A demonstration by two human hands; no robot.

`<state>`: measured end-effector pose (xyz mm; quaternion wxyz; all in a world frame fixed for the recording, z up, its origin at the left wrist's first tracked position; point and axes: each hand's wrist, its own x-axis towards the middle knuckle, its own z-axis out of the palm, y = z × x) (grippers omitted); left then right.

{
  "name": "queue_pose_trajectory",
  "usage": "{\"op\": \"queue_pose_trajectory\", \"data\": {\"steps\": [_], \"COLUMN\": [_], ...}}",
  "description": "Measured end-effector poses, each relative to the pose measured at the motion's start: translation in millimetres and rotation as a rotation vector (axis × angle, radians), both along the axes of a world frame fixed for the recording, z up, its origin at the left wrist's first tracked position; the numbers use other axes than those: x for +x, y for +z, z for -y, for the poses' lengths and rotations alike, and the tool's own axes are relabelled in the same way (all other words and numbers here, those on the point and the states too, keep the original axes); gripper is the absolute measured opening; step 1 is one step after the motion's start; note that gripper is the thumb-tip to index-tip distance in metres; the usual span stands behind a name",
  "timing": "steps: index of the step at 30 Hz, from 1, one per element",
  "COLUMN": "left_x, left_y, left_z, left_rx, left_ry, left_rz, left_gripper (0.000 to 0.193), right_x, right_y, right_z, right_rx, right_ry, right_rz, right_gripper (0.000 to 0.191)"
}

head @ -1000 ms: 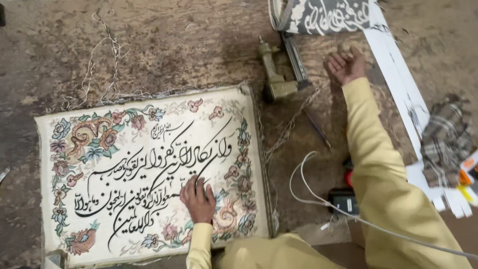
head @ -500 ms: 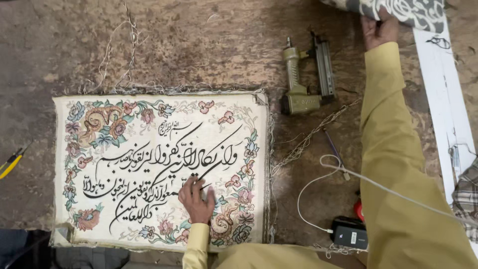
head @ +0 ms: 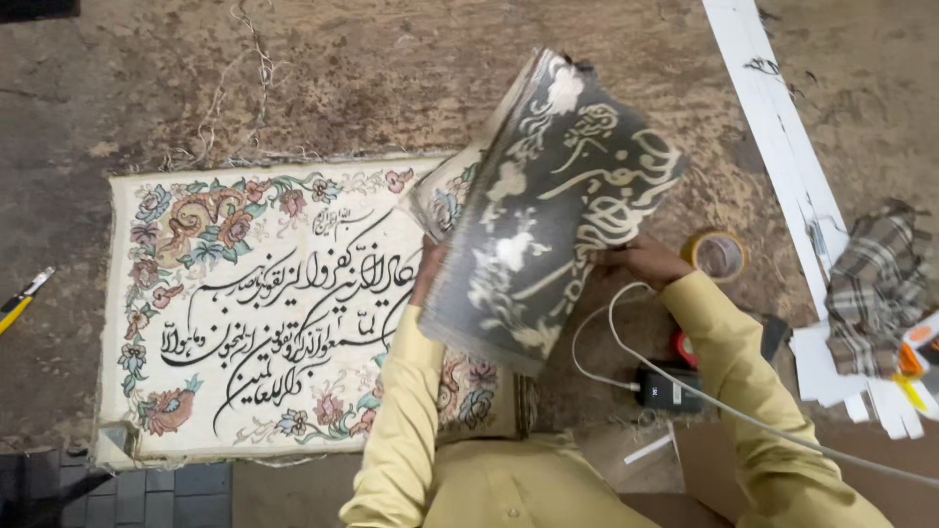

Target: The person repeatedly aligns a dark patterned textile over a larger embroidered textile on a workbench, smoothing and adjusting both layers by hand. The person lifts and repositions the top textile multiple times to check alignment and then smooths the surface.

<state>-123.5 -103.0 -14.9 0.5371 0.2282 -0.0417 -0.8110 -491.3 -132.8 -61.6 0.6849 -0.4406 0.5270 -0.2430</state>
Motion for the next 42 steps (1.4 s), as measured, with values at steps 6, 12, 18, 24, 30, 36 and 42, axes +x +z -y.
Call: {"op": "queue_pose_trajectory", "data": {"steps": [6, 12, 18, 24, 30, 36, 42], "left_x": [75, 176, 214, 220, 232, 224, 212], "left_y": [2, -29, -77, -84, -101, -126, -127], "left_z": [-27, -120, -213, -216, -214, -208, -198], "left_rx": [-0.165, -0.17, -0.155, -0.265, -0.372, -0.536, -0.637], "left_ry": [0.071, 0.057, 0.095, 0.109, -0.048, 0.057, 0.052], "left_rz": [0.207, 0.667, 0.961, 0.991, 0.755, 0.799, 0.841], "left_gripper": [0.088, 0.081, 0.073, 0.067, 0.066, 0.051, 0.034], "right_x": [-45, 18, 236, 369, 416, 402, 416], "right_y": [27, 2, 13, 23, 21, 71, 94], "right_z": [-77, -293, -342, -278, -257, -197, -155], "right_rx": [-0.404, -0.554, -0.174, -0.715, -0.793, -1.047, -1.401], "right_ry": [-0.517, -0.571, 0.029, 0.262, 0.158, 0.369, 0.621], "right_rz": [-0.187, -0.29, -0.351, -0.773, -0.841, -0.581, -0.62], "right_gripper": [0.033, 0.025, 0.064, 0.147, 0.141, 0.117, 0.069]}}
